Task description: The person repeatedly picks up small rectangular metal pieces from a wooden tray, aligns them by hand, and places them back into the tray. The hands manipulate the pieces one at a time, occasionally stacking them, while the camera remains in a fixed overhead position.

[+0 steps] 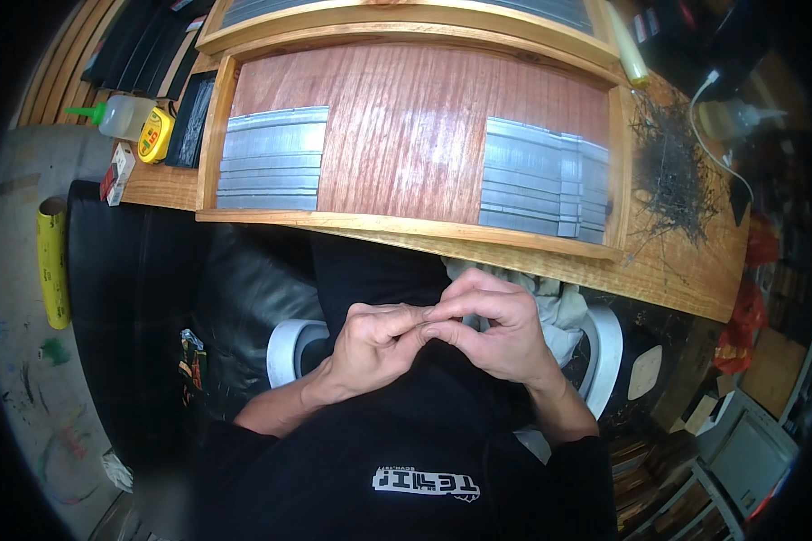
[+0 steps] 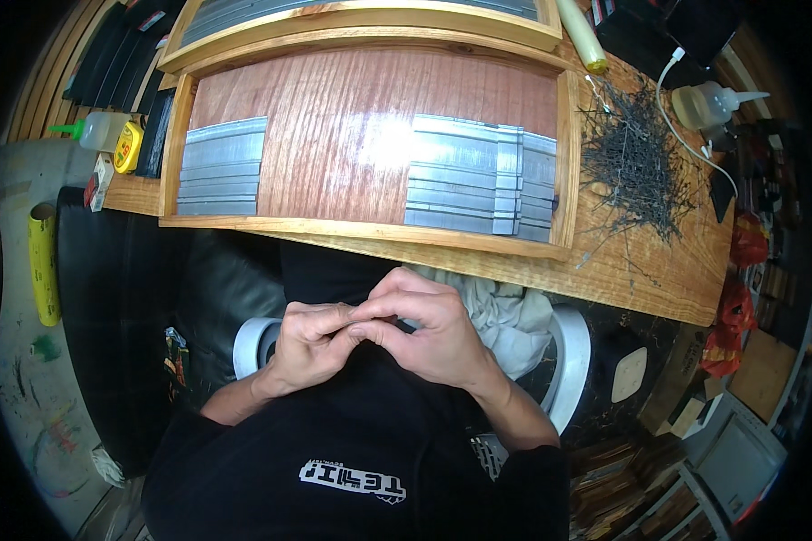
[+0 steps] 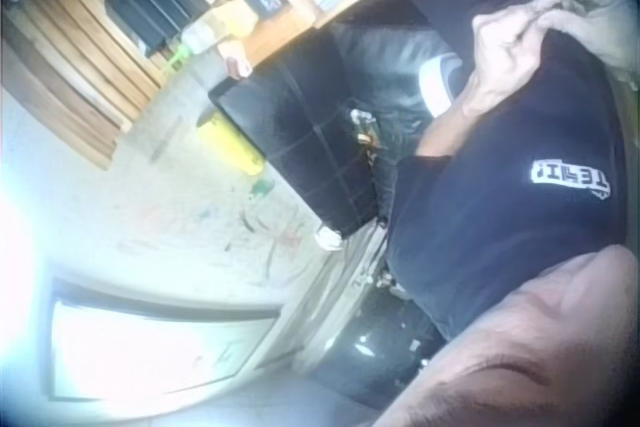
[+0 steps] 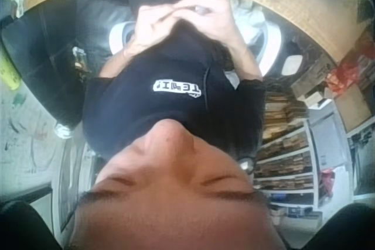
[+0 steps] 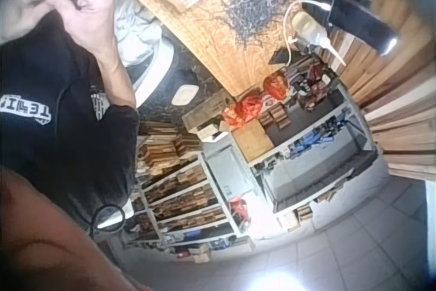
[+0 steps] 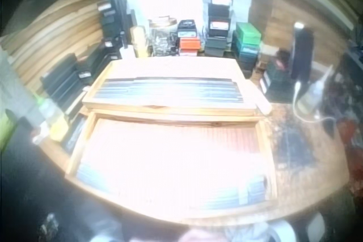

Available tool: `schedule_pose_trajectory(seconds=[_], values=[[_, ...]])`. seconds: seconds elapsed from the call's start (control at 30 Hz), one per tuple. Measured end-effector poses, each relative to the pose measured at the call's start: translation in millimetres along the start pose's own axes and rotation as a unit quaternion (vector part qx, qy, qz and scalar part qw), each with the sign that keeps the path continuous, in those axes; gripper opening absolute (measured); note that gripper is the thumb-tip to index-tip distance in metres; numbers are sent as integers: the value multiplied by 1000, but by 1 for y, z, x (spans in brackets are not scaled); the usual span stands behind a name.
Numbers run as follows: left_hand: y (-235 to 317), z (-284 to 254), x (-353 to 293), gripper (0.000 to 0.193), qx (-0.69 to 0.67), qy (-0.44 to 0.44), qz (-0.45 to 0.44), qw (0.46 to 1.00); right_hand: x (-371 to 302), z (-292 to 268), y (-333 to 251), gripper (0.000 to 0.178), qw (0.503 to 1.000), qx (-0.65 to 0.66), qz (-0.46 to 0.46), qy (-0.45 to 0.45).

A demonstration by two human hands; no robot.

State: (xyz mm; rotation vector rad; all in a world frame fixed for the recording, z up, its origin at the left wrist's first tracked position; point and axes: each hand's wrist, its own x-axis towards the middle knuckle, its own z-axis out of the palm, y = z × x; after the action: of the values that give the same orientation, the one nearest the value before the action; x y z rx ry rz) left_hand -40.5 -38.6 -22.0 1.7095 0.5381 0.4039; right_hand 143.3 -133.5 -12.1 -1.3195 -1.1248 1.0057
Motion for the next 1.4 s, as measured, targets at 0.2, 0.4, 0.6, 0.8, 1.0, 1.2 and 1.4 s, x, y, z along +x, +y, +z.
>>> schedule_pose_trajectory(seconds=[0.2, 0.4, 0.6, 0.8, 1.0, 1.2, 1.4], values=[[3, 1, 1, 20, -17, 3, -16, 1000, 0, 0, -2, 13, 1000, -7, -12, 7], [4, 1, 1, 19, -16, 5, -15, 1000, 1, 0, -4, 12, 1000, -12, -18, 7], [6, 1, 2, 18, -13, 7, -9, 1000, 1, 0, -3, 13, 999, -18, -25, 11], [7, 2, 3, 18, -21, 7, -10, 1000, 0, -1, -8, 14, 999, -38, -37, 11], [8, 1, 3, 19, -21, 0, -19, 1000, -2, 2, -10, 14, 996, -62, -56, 27], [9, 5, 5, 20, -30, 18, -10, 999, -4, 4, -6, 14, 993, -68, -71, 62], [15, 3, 14, 21, -22, 42, 84, 995, -24, -45, -74, 15, 938, -270, -172, 133]])
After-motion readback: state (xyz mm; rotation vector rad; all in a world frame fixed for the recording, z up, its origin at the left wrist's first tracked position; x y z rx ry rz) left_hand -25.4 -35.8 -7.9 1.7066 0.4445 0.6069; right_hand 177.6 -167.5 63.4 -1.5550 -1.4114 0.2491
